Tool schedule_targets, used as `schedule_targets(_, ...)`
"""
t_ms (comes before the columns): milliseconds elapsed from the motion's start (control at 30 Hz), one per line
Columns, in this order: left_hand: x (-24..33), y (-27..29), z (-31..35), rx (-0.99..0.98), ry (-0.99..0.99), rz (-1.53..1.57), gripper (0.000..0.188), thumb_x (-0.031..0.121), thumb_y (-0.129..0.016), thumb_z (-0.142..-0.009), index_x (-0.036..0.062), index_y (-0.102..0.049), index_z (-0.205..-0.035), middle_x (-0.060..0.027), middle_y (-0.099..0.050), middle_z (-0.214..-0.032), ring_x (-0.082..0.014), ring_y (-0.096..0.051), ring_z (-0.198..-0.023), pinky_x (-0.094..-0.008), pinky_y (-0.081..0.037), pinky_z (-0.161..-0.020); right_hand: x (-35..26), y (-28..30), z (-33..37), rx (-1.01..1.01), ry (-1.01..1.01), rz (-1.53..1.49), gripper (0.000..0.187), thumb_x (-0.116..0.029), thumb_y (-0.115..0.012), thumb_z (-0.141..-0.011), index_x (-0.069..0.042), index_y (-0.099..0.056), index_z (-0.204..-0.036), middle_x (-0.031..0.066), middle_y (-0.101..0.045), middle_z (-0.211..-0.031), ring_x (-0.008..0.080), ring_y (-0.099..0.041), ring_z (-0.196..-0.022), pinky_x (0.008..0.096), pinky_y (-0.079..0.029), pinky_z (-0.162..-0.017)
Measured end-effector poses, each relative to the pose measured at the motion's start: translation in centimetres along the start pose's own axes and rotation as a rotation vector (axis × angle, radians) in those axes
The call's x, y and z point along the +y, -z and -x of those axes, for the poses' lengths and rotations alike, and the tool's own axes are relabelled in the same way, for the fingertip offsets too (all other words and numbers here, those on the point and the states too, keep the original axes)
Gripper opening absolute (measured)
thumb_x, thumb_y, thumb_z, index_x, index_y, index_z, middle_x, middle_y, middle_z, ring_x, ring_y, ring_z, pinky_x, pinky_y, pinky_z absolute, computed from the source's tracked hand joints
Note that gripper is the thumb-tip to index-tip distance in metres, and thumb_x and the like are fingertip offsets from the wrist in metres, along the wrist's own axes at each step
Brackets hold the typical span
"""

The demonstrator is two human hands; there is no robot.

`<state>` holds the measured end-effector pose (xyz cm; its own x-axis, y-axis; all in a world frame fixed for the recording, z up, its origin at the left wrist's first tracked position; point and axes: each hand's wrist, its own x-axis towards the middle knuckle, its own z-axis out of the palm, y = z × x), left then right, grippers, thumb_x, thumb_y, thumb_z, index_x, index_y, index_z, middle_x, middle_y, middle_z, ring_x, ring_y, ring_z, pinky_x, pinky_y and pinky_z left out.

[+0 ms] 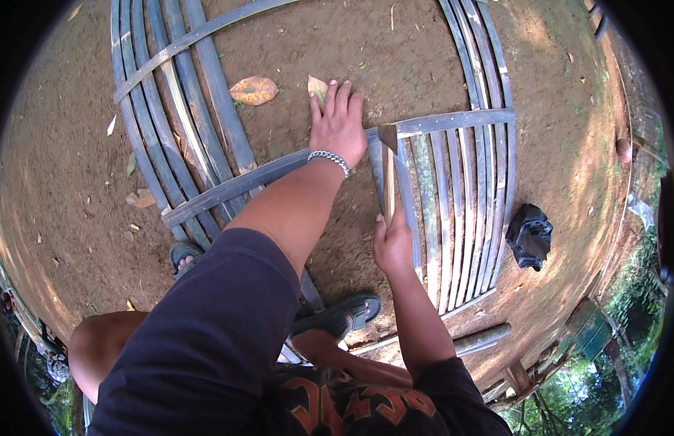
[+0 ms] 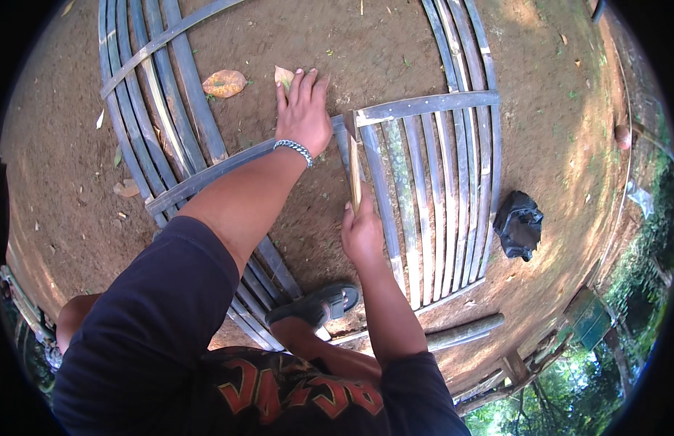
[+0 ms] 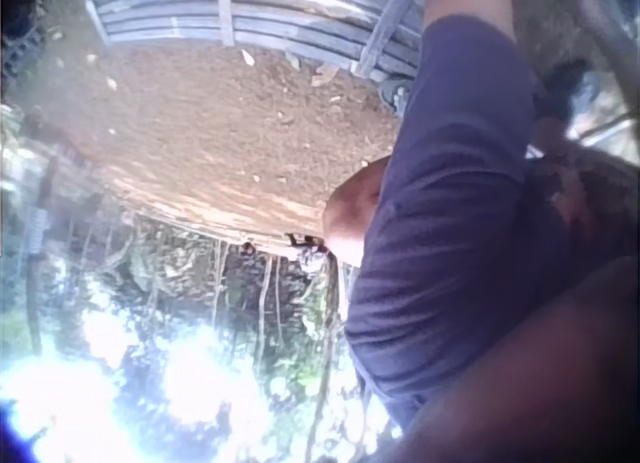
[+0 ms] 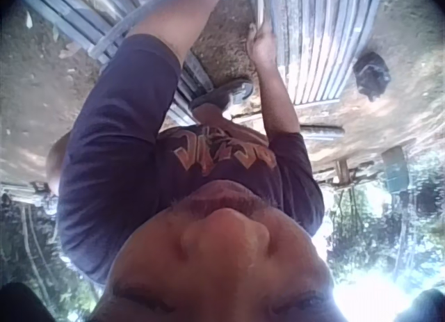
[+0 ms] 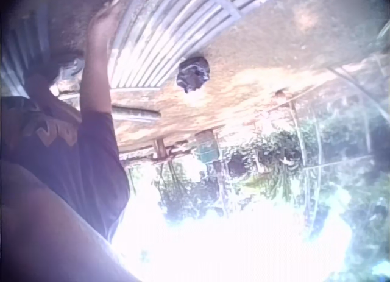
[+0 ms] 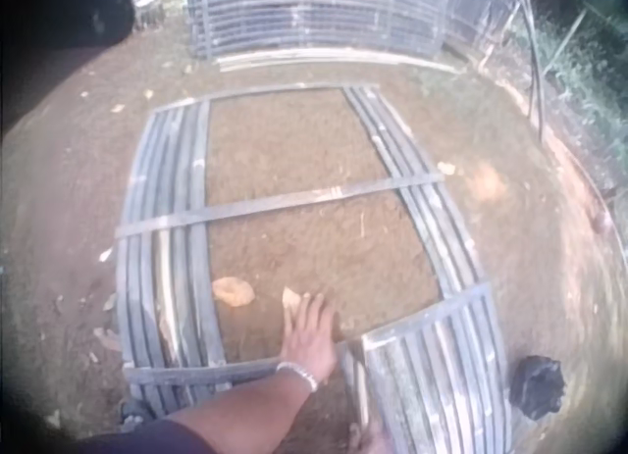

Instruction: The person assembles a bamboo structure by placing bamboo strips across a frame and securing them with a hammer. They repeatedly position strips and hammer them into place.

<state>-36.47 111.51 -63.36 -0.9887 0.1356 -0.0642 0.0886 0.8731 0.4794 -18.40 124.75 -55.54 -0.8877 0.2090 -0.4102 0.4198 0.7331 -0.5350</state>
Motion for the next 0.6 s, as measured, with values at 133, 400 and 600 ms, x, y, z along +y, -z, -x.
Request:
schedule_targets(133,-0.4,-0.2,-0.5,0.019,-0.015,-0.002,0.055,0.008,-0.058,-0.09,0.0068,-0.048,-0.144,-0.0159,-0.039,-0.157,-0.0348,-0.027,-0.153,-0.0629,-0.014,-0.126,-1.7,1.7,0.2,0.152,0.044,-0.208,0.053,-0.008,-0.058,-0.1,0.001,-0.041,-0.148,0.0302,-0.068,-0.098,0.0486,-0.07,-0.088,0.0531,-0.055,-0.078)
schedule_targets(400,-0.1,0.0,-0.2,-0.028,0.005,-0.015,0.056,0.01,-0.058,-0.091,0.0063,-0.046,-0.145,-0.0159,-0.038,-0.159,-0.034,-0.025,-0.155,-0.0617,-0.014,-0.127,0.0,-0.6,0.0,-0.018,-0.054,0.037,0.051,-0.013,-0.06,-0.1,0.002,-0.044,-0.147,0.0332,-0.068,-0.108,0.0504,-0.07,-0.096,0.0541,-0.055,-0.08)
schedule_targets(600,0.1,0.0,-0.2,-0.032,-0.002,-0.003,0.056,0.01,-0.058,-0.091,0.0065,-0.046,-0.146,-0.0159,-0.037,-0.16,-0.0342,-0.025,-0.155,-0.0619,-0.013,-0.127,1.2,-0.4,1.1,0.275,0.184,-0.441,0.042,-0.008,-0.06,-0.099,0.003,-0.05,-0.139,0.0267,-0.068,-0.096,0.0444,-0.069,-0.082,0.0451,-0.055,-0.079)
